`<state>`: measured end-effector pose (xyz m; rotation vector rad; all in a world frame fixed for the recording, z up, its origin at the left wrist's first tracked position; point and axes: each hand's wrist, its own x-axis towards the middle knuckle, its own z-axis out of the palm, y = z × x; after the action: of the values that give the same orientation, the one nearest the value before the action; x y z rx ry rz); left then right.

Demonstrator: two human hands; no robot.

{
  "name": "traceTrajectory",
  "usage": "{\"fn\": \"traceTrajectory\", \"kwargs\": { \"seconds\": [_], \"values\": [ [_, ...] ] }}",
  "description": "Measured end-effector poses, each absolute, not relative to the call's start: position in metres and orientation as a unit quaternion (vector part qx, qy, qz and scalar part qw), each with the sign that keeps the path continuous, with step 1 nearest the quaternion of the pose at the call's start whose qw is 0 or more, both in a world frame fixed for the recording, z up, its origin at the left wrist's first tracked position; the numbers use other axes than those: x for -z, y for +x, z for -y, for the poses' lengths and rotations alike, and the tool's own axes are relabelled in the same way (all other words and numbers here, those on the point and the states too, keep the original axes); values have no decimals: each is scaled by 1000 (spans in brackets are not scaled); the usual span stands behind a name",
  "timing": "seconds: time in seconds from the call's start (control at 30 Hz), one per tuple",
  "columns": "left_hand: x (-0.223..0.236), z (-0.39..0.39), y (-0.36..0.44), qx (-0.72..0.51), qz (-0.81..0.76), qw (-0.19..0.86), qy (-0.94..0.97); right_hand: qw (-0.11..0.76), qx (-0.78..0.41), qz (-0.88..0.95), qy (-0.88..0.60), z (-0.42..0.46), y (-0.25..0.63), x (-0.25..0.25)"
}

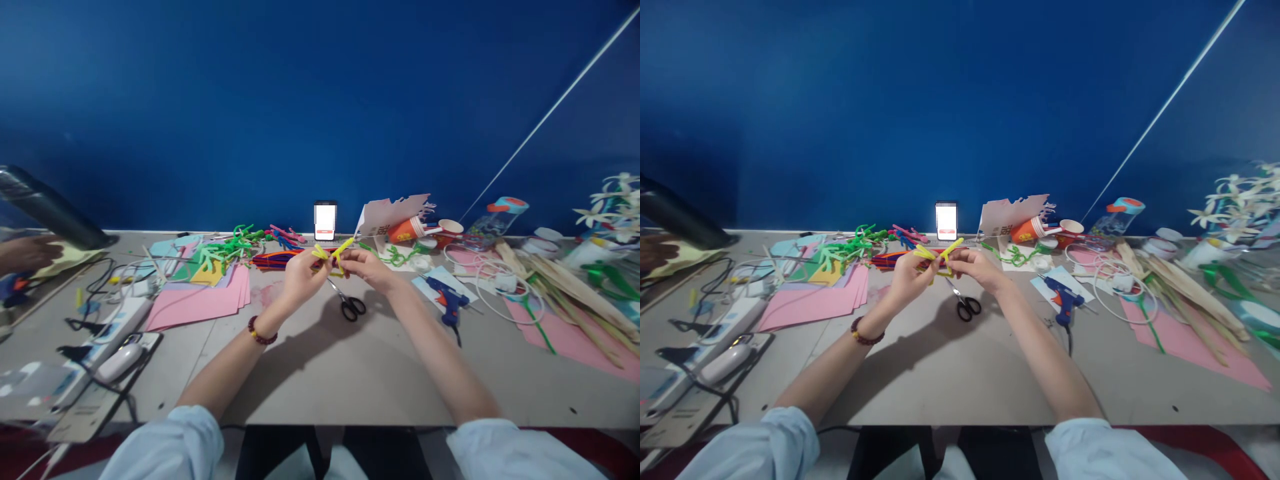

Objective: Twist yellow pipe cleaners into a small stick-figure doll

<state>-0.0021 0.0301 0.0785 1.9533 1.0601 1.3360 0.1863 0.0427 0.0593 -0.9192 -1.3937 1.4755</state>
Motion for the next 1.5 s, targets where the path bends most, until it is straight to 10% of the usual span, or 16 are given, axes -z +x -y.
{"fn": "traceTrajectory", "kwargs": {
  "seconds": [0.53, 1.03, 1.5],
  "values": [
    [-79, -36, 1, -421, -300, 657, 549, 435, -572, 589, -371, -46, 195, -59],
    [-95, -41, -23, -158, -230, 593, 756, 244, -571, 699, -355, -40, 202, -64],
    [-58, -61, -14, -244, -400, 409, 783, 365, -315, 735, -477, -29, 177, -66]
  ]
}}
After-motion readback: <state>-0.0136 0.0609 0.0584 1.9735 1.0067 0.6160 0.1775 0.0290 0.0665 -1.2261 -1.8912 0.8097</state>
